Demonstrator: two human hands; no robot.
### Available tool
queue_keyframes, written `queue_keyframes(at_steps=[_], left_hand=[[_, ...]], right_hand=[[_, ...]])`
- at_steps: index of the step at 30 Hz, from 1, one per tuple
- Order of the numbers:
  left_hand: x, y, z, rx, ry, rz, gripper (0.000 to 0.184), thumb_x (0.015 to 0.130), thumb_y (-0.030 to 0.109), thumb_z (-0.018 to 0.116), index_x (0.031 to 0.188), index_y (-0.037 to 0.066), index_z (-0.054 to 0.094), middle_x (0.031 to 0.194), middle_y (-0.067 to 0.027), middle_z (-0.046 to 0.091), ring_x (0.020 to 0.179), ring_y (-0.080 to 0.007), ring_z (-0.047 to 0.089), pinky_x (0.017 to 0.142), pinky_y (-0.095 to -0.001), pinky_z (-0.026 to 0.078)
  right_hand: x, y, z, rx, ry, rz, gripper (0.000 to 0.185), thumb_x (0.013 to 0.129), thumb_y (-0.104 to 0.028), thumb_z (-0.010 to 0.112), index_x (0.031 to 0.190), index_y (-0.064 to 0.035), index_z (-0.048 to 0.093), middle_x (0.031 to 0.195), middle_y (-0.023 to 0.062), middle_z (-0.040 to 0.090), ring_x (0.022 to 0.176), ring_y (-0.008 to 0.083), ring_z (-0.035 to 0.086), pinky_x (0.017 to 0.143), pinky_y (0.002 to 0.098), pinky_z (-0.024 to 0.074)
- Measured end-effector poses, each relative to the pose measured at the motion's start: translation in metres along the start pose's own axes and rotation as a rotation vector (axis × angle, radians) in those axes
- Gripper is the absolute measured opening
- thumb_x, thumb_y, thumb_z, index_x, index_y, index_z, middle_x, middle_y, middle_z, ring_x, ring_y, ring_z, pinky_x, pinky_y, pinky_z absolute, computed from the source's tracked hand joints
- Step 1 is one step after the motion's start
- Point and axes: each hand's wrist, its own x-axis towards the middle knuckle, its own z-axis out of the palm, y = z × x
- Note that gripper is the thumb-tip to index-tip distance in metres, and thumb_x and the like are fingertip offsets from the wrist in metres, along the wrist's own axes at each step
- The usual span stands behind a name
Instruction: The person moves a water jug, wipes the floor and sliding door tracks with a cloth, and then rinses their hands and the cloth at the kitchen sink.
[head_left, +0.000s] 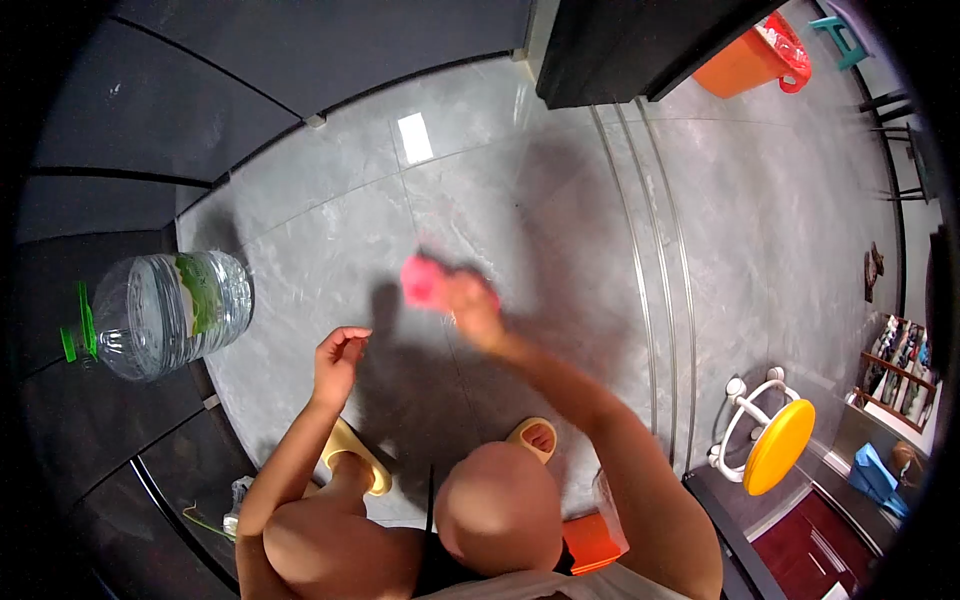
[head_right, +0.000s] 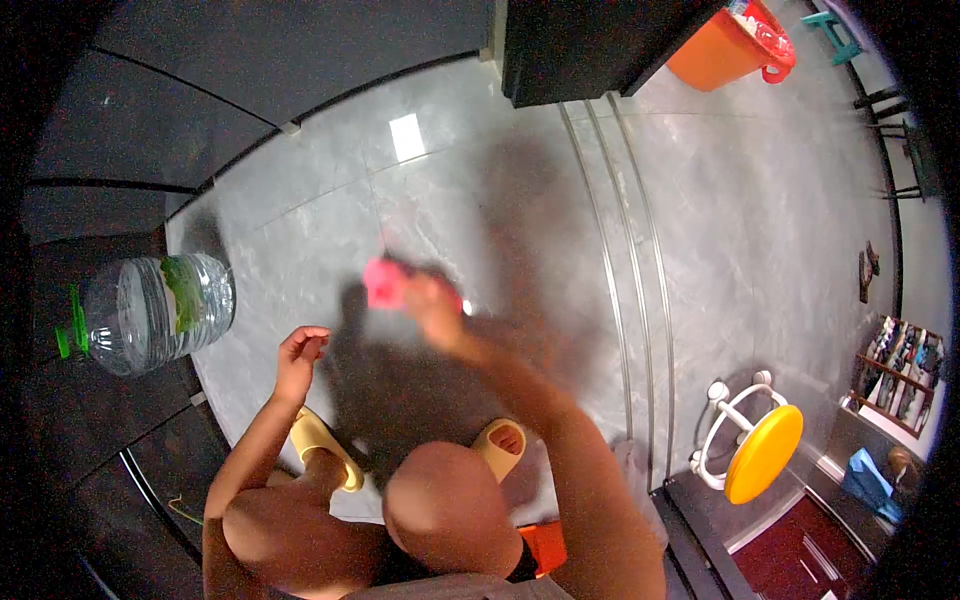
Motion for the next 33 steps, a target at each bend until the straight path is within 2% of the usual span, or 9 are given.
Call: queue_keyframes(at_steps=[2,5,10,12,15,18,23,27,33], left_hand=[[-0.005,0.024,0.011,0.001,0.032,0.021,0.017,0.087,0.004,0.044,0.092,0.005,0.060,0.084,0.0017,0.058,0.078,-0.0066,0.051,0.070,-0.0216,0.041],[-0.010,0.050,0.040,-0.018,0.011,0.154,0.016,0.087,0.002,0.046,0.093,0.005,0.060,0.084,0.0012,0.058,0.078,-0.0060,0.050,0.070,-0.0206,0.040],[0.012,0.102,0.112,0.068,-0.258,0.379,0.022,0.083,-0.004,0.045,0.098,0.005,0.059,0.079,-0.0005,0.052,0.070,-0.0067,0.047,0.060,-0.0202,0.040],[0.040,0.114,0.123,0.246,-0.236,0.572,0.025,0.083,-0.003,0.047,0.101,0.010,0.058,0.092,0.0004,0.053,0.081,-0.0077,0.049,0.070,-0.0210,0.043],[0.094,0.055,0.129,0.165,-0.040,0.476,0.028,0.083,0.002,0.051,0.108,0.014,0.057,0.105,-0.0019,0.051,0.086,-0.0082,0.050,0.072,-0.0213,0.043],[0.115,0.059,0.133,-0.517,-0.130,-0.006,0.034,0.083,0.006,0.057,0.116,0.012,0.053,0.116,-0.0040,0.048,0.092,-0.0089,0.050,0.074,-0.0220,0.044],[0.165,0.024,0.113,-0.378,-0.117,0.102,0.036,0.082,0.002,0.055,0.118,0.001,0.049,0.098,-0.0022,0.058,0.084,-0.0111,0.054,0.076,-0.0249,0.045],[0.255,-0.017,0.038,0.007,0.370,0.331,0.031,0.080,0.006,0.057,0.110,-0.001,0.053,0.105,-0.0119,0.056,0.092,-0.0205,0.053,0.081,-0.0314,0.043],[0.375,0.055,0.005,0.601,0.809,0.725,0.034,0.078,0.014,0.057,0.108,0.000,0.050,0.108,-0.0145,0.053,0.095,-0.0326,0.050,0.081,-0.0371,0.040]], right_hand=[[-0.055,-0.018,0.032,-0.911,-0.295,-0.482,0.038,0.076,-0.009,0.055,0.113,-0.0033,0.051,0.120,0.0121,0.047,0.112,0.0239,0.044,0.094,0.0362,0.0349],[-0.072,-0.014,0.008,-1.160,-0.467,-0.542,0.035,0.079,-0.012,0.049,0.113,-0.0028,0.051,0.123,0.0141,0.044,0.114,0.0248,0.043,0.098,0.0385,0.0324],[0.021,-0.064,-0.059,-1.263,0.049,-0.339,0.039,0.068,-0.001,0.050,0.105,-0.0115,0.058,0.111,0.0081,0.055,0.108,0.0250,0.046,0.089,0.0344,0.0399],[0.048,-0.080,-0.067,-0.952,0.189,-0.213,0.042,0.068,0.007,0.050,0.105,-0.0107,0.060,0.113,0.0104,0.054,0.105,0.0289,0.049,0.089,0.0323,0.0404],[0.076,-0.089,-0.056,-0.472,0.442,-0.114,0.035,0.076,0.006,0.049,0.108,-0.0064,0.058,0.110,0.0116,0.057,0.097,0.0268,0.055,0.088,0.0295,0.0408],[0.098,-0.115,-0.027,0.425,0.461,0.198,0.028,0.083,0.000,0.048,0.110,-0.0020,0.056,0.108,0.0104,0.057,0.097,0.0188,0.055,0.084,0.0286,0.0437],[0.121,-0.106,-0.005,0.602,0.296,0.378,0.048,0.090,-0.041,0.035,0.118,-0.0054,0.051,0.115,0.0066,0.053,0.110,0.0163,0.044,0.097,0.0321,0.0294],[0.112,-0.132,-0.001,0.127,0.446,0.514,0.059,0.085,-0.045,0.046,0.131,-0.0100,0.035,0.136,0.0075,0.033,0.125,0.0180,0.029,0.102,0.0324,0.0202],[0.060,-0.143,-0.022,0.289,0.552,0.589,0.048,0.086,-0.034,0.050,0.126,-0.0081,0.043,0.126,0.0045,0.046,0.118,0.0197,0.039,0.098,0.0324,0.0275]])
